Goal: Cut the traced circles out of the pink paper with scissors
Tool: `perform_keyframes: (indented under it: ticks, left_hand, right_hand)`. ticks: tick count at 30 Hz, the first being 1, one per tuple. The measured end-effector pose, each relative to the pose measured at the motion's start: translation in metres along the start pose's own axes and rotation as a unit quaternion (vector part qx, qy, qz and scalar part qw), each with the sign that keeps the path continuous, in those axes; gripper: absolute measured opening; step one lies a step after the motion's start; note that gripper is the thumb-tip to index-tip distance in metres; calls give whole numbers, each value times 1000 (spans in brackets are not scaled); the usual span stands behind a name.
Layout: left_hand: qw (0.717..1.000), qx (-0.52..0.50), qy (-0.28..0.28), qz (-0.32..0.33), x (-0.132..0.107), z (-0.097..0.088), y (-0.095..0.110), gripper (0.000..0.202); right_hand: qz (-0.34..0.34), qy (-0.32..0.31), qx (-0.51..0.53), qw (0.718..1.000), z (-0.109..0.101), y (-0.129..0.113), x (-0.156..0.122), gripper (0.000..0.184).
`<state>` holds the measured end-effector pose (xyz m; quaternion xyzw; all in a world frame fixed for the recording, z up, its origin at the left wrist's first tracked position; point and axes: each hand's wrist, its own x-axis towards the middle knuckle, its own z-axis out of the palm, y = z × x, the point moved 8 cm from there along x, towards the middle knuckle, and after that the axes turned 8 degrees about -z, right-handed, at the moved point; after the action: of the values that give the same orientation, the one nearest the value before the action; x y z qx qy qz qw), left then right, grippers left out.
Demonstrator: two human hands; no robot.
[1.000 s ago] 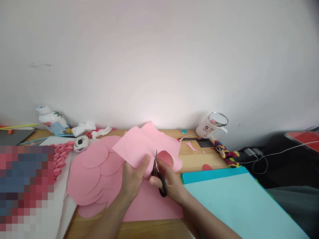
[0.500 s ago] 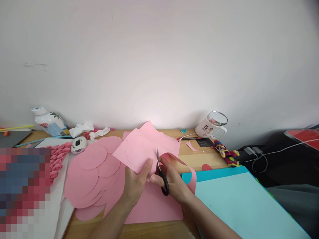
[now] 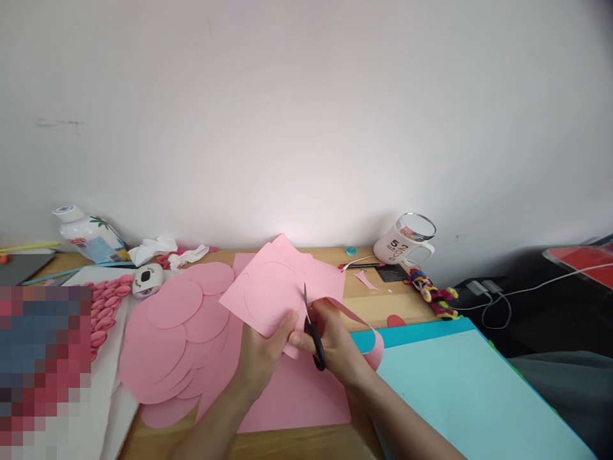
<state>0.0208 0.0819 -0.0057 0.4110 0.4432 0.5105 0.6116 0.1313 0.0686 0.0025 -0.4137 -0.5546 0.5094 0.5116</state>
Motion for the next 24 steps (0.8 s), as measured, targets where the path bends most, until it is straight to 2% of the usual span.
perform_keyframes:
  ticks: [5, 11, 24]
  left_hand:
    - [997, 1, -32, -68, -1, 6, -9, 21]
    - [997, 38, -42, -52, 0, 7, -9, 27]
    - [995, -11, -63, -82, 0, 11, -13, 28]
  right_hand:
    - [12, -13, -12, 1000, -2, -1, 0, 44]
    - [48, -37, 34, 998, 3, 8, -4, 40]
    - [68, -27, 62, 995, 5, 9, -5, 39]
